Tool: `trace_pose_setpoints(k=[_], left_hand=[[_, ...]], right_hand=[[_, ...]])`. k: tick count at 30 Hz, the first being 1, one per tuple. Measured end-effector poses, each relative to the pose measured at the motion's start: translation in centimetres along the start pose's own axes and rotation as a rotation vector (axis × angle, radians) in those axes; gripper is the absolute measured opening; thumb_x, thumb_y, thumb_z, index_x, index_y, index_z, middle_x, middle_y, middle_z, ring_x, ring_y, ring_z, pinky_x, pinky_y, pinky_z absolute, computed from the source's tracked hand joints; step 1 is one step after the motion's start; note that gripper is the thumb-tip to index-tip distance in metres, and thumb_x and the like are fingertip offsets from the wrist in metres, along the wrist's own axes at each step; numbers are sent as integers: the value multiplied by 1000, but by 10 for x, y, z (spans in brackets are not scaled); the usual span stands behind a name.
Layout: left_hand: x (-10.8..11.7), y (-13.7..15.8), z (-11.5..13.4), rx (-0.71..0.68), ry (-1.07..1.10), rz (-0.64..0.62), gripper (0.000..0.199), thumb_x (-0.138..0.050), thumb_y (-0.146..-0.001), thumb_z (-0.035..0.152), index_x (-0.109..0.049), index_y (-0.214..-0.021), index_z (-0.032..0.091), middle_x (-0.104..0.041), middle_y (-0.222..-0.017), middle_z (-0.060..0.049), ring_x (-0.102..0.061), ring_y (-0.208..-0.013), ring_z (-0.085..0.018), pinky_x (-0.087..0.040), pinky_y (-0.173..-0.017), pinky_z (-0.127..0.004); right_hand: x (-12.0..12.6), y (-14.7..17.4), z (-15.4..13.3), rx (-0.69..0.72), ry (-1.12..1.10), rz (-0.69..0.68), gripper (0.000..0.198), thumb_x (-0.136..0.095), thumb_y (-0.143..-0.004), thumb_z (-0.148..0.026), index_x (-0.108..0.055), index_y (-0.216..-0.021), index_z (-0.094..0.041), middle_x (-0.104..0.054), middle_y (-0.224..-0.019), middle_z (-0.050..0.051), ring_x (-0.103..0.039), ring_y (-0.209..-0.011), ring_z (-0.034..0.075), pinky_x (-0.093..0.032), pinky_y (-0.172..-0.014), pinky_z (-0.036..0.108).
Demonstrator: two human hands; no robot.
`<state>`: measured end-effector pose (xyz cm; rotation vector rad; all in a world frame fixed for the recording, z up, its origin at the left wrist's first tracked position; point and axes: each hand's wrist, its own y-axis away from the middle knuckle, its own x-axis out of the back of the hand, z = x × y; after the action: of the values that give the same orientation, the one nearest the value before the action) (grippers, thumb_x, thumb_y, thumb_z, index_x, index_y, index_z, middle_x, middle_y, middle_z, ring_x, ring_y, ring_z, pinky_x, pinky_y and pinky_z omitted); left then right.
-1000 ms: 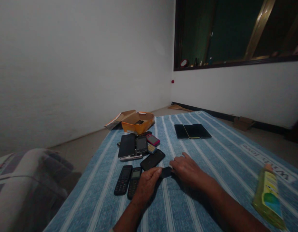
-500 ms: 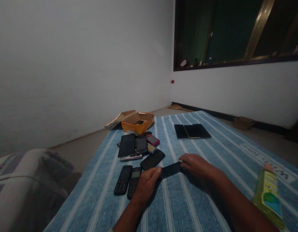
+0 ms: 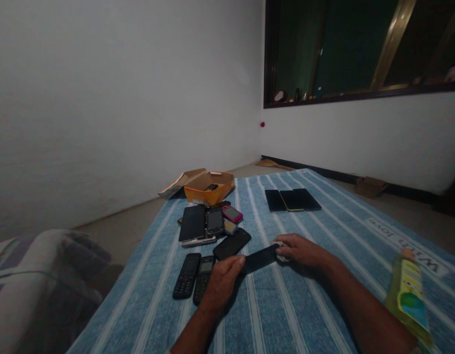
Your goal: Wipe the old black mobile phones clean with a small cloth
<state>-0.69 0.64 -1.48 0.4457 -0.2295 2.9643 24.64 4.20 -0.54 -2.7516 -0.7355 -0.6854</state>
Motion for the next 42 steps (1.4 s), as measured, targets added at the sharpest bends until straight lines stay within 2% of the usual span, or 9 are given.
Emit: trace_pose_setpoints(k=[4,11,22,26,31,33,37,42], left_hand=[[1,0,1,-19,-25,-48,47,-54,-81,59,-68,-67,17,-62,-65,-1,-55,-68,-19,-43,-65,-27],[1,-1,-6,-14,-52,-56,50,-50,-84,61,-68,-70,16,-62,-68,-1,-53,-69,-18,-42,-67,-27],[-1,1,-5,-18,-65,-33,45,-48,-86,54,-66,-71,17,-61,-70,-1,-54,-73,-19,-41,-69,-27],[-2,0,-6,-18,-66,4,46,-49,-84,56,-66,-68,17,-61,-67,-1,-54,-70,-19,-41,-66,-27],[-3,0,-7,-19,-56,18,43,-49,-83,52,-64,-66,16,-58,-65,0,-52,-68,-18,-40,-66,-27],[-4,0,-7,-22,-54,14,42,-49,-83,51,-64,-67,16,-58,-66,0,-52,-69,-18,-40,-68,-28],[-3,1,-7,-26,-63,2,41,-47,-84,50,-65,-70,16,-58,-68,-1,-53,-72,-19,-40,-68,-28],[-4,1,-11,-27,-63,-10,41,-46,-86,50,-64,-69,16,-59,-68,-1,-53,-72,-19,-40,-69,-28]], right_hand=[[-2,0,9,-7,-65,11,16,-55,-84,-30,-58,-75,-17,-54,-71,-1,-48,-65,13,-38,-61,25],[-10,-2,24,-42,-362,4,30,-64,-81,-45,-57,-79,-16,-51,-67,-3,-47,-60,10,-37,-58,23],[-15,-3,32,-48,-469,151,27,-70,-78,-41,-65,-81,-15,-55,-67,-2,-49,-59,9,-38,-55,22],[-12,-4,33,-73,-475,271,28,-69,-78,-42,-65,-78,-15,-55,-63,-3,-49,-55,8,-39,-52,21],[-14,-9,39,-145,-496,464,39,-63,-78,-54,-58,-70,-16,-59,-58,-1,-53,-47,10,-41,-44,21],[-16,-12,44,-173,-507,551,41,-62,-77,-58,-60,-76,-17,-60,-58,-1,-54,-45,12,-41,-41,22],[-18,-16,46,-161,-388,741,47,-63,-76,-58,-66,-99,-17,-62,-58,-2,-56,-47,12,-43,-43,22],[-20,-17,40,-198,-425,901,48,-67,-70,-54,-69,-97,-15,-64,-63,1,-61,-55,16,-46,-47,24]])
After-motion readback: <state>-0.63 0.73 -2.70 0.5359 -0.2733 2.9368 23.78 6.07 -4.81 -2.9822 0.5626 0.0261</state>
